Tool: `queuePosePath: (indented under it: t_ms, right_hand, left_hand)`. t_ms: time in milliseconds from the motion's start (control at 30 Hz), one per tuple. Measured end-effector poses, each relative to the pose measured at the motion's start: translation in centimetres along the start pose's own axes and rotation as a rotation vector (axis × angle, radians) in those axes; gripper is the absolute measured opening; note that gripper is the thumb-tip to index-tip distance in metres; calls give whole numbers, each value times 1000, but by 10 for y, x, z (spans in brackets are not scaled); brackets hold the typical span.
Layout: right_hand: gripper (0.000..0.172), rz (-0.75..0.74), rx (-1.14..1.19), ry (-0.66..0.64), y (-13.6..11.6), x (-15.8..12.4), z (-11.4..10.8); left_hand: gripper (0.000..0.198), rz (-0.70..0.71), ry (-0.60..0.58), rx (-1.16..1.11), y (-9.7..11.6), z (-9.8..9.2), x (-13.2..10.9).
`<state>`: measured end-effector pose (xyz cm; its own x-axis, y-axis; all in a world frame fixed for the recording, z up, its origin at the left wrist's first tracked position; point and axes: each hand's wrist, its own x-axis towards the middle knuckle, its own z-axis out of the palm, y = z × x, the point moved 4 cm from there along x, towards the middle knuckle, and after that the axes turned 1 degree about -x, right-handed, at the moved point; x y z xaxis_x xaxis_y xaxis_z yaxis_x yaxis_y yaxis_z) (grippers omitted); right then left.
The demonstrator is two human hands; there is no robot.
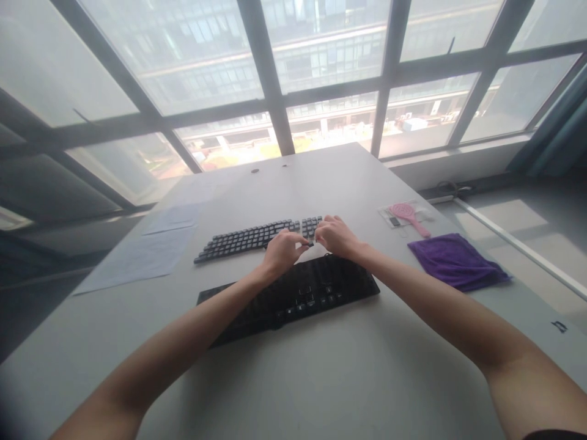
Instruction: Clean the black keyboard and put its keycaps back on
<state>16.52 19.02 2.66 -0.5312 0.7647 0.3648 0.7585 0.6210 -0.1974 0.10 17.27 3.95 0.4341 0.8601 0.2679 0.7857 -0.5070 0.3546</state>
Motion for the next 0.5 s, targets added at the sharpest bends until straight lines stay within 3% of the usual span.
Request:
queuePosePath:
  t_ms: [100,267,367,500]
  right_hand:
    - [12,52,125,129,2,-15,-21]
    - [7,219,394,287,13,-73,-47]
    - [16,362,532,249,15,-114,-49]
    - [25,445,649,172,6,-155,-49]
  left_hand:
    - [10,-58,-28,-218,16,-9,-7]
    - [14,-126,-240,-611,56,-1,-24]
    - [15,-163,-303,-623,73,11,-35]
    - [14,-139,-306,-557,87,26,-48]
